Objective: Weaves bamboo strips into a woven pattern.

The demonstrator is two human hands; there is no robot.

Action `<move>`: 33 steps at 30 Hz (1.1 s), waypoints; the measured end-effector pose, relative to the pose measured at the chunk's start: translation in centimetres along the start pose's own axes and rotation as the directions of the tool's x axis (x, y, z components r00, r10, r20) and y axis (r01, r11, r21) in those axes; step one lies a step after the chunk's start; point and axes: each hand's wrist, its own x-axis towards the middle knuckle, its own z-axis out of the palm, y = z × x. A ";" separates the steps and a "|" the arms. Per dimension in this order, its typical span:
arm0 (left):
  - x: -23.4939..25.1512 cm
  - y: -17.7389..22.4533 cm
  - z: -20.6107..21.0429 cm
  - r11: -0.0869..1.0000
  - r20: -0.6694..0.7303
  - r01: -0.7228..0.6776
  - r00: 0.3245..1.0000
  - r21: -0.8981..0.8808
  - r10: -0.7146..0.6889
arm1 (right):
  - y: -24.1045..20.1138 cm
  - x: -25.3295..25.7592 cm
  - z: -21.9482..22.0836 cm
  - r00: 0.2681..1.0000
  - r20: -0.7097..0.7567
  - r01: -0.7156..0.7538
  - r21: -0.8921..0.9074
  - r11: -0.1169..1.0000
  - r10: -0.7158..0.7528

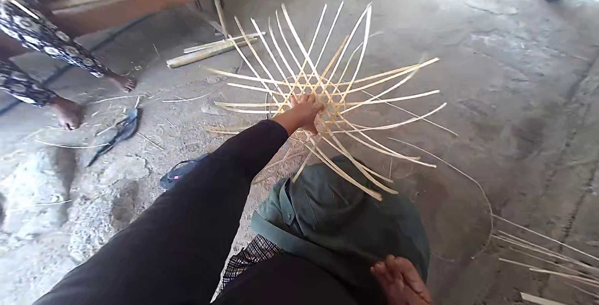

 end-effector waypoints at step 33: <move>-4.3 1.4 12.6 0.769 0.228 -0.005 0.954 -0.639 0.196 | -25.3 -7.9 -10.7 0.136 -0.513 -0.595 -0.726 0.344 -0.848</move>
